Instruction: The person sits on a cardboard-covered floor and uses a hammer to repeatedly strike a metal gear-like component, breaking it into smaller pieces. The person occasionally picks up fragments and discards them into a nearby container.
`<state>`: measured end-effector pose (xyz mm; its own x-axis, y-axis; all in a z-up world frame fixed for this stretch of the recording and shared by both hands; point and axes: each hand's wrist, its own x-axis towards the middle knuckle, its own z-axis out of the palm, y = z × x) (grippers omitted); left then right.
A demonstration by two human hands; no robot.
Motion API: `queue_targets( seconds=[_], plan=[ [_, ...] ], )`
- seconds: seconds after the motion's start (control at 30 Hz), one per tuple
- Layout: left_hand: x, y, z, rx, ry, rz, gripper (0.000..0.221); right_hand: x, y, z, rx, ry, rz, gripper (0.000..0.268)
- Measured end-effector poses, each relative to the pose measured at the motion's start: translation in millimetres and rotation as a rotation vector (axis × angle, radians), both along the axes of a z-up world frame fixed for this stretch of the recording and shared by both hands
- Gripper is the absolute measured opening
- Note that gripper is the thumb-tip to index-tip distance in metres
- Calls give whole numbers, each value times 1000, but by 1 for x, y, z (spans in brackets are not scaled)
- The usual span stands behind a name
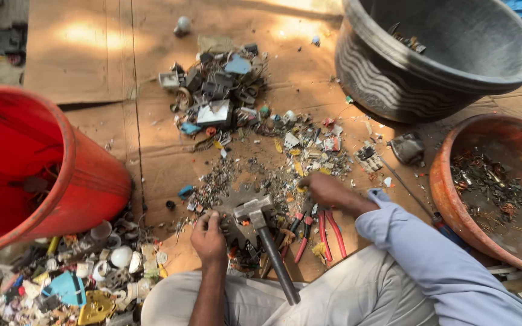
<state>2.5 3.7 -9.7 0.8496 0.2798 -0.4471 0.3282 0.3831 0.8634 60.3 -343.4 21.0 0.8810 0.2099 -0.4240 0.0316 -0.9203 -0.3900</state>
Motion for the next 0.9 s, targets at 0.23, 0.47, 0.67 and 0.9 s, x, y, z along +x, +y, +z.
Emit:
queue_targets(
  seconds=[0.23, 0.47, 0.67, 0.9],
  plan=[
    [-1, -3, 0, 2, 18, -22, 19, 11, -19, 26, -146, 21, -346, 36],
    [-1, -4, 1, 15, 30, -28, 19, -3, 38, 8, -206, -3, 84, 36],
    [-1, -3, 1, 22, 31, -25, 19, -3, 39, 16, 250, 265, 1, 35],
    [-1, -4, -3, 25, -15, -30, 21, 9, 6, -20, 0, 32, -123, 38]
  ],
)
